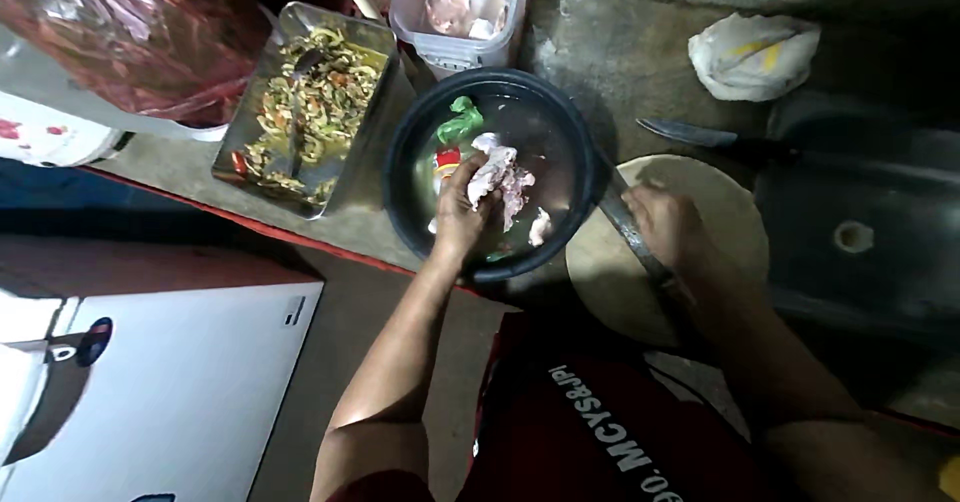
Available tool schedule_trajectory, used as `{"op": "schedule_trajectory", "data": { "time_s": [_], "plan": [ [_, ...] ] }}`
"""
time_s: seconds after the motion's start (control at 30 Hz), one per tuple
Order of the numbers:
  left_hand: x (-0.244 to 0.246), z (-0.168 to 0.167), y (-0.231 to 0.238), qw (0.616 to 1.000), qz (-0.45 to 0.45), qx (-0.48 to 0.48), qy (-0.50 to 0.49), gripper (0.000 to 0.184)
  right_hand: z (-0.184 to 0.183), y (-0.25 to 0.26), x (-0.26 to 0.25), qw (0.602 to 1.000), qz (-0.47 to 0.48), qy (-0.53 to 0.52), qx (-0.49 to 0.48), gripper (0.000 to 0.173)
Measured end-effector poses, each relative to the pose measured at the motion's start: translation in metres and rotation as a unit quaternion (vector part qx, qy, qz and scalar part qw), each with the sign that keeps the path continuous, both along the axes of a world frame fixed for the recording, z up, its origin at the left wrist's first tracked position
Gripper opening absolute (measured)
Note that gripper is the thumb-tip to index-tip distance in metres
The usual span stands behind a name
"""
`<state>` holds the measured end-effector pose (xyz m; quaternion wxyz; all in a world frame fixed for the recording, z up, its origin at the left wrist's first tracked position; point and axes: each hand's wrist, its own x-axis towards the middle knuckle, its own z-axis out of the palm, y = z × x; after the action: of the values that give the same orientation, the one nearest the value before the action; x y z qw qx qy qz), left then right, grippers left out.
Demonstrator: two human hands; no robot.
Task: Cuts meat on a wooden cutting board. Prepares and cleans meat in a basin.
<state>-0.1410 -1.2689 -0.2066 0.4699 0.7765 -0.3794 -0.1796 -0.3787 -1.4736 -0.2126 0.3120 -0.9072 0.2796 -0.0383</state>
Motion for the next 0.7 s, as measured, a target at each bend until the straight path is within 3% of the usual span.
{"op": "schedule_trajectory", "data": {
  "time_s": [0.07, 0.13, 0.17, 0.3, 0.43, 0.57, 0.7],
  "plan": [
    [-0.004, 0.002, 0.002, 1.000, 0.010, 0.007, 0.019, 0.050, -0.013, 0.012, -0.039, 0.990, -0.016, 0.137, 0.016, 0.045],
    [-0.011, 0.008, 0.000, 0.998, 0.017, -0.011, 0.053, 0.048, -0.032, 0.024, -0.075, 0.978, -0.031, 0.198, 0.051, 0.076],
    [-0.015, 0.012, -0.002, 0.997, 0.024, -0.022, 0.075, 0.048, -0.040, 0.031, -0.091, 0.977, -0.035, 0.204, 0.053, 0.078],
    [-0.036, 0.031, -0.018, 0.984, 0.076, -0.037, 0.159, 0.049, -0.062, 0.057, -0.126, 0.991, -0.067, 0.116, -0.018, 0.053],
    [-0.056, 0.039, -0.037, 0.976, 0.078, -0.063, 0.194, 0.045, -0.076, 0.041, -0.138, 0.992, -0.094, 0.016, -0.082, 0.044],
    [-0.084, 0.047, -0.051, 0.969, 0.087, -0.050, 0.228, 0.046, -0.053, -0.031, -0.135, 0.997, -0.053, 0.056, -0.001, 0.047],
    [-0.127, 0.058, -0.055, 0.967, 0.059, 0.009, 0.246, 0.046, -0.056, -0.136, -0.101, 0.990, 0.011, 0.077, -0.116, 0.043]
  ]
}}
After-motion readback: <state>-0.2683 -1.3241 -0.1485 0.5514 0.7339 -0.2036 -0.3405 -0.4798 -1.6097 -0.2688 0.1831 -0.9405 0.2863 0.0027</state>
